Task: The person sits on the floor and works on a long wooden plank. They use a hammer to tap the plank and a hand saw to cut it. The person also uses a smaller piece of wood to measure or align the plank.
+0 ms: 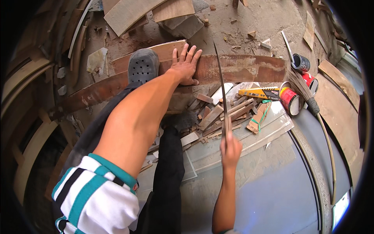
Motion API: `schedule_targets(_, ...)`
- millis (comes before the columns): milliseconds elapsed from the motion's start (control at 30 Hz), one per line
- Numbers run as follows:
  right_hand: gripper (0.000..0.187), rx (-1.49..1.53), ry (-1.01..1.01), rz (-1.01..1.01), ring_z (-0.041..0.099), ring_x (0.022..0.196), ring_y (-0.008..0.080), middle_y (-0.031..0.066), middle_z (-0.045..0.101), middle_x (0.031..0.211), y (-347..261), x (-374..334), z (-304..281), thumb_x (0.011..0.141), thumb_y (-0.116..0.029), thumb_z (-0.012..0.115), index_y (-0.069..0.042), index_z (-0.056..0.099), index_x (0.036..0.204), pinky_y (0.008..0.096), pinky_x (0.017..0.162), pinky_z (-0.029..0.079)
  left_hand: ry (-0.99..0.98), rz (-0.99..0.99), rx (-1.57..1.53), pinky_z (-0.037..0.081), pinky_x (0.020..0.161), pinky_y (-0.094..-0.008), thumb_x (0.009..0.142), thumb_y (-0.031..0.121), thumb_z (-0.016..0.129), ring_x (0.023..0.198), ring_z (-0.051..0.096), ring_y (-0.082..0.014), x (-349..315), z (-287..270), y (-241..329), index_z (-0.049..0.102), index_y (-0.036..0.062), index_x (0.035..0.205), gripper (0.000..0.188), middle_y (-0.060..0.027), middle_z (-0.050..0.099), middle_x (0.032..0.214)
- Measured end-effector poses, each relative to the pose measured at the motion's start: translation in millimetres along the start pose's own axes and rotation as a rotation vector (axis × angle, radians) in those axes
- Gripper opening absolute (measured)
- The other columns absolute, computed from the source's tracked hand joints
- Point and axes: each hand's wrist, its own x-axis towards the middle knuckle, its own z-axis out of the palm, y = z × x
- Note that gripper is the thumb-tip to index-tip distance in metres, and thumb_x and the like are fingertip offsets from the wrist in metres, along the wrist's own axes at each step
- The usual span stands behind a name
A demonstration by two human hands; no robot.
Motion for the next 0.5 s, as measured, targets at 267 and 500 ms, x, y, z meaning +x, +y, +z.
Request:
schedule_targets(267,0.056,0.014,-0.022,-0.071,0.044,0.045,0.0195,0.0084,0.046,0.051,-15.5,135.0,51.3,0.104,-0.036,0.045,-0.001,0.056,0.063,0.0372,0.049,0.035,0.016,0.011,0.039,-0.003,0.117,-0.0679,0.071,0.057,0.083,0.153,-0.012,-0.0404,2.6,-1.9,4.6,-0.002,0.014,0.161,0.13,-0.0157,-0.003,0.167)
schedule_targets(500,0.046,0.1,-0.041,0.082,0.045,0.045,0.013,0.005,0.049,0.05,16.2,-40.8,-25.9,0.103,-0.026,0.049,0.0,0.063,0.068,0.0326,0.046,0.034,0.021,-0.018,0.005,-0.002,0.117,-0.0685,0.071,0.056,0.082,0.153,-0.012,-0.0418,-2.6,2.0,-2.3,-0.002,0.0135,0.16,0.13,-0.0164,-0.002,0.167)
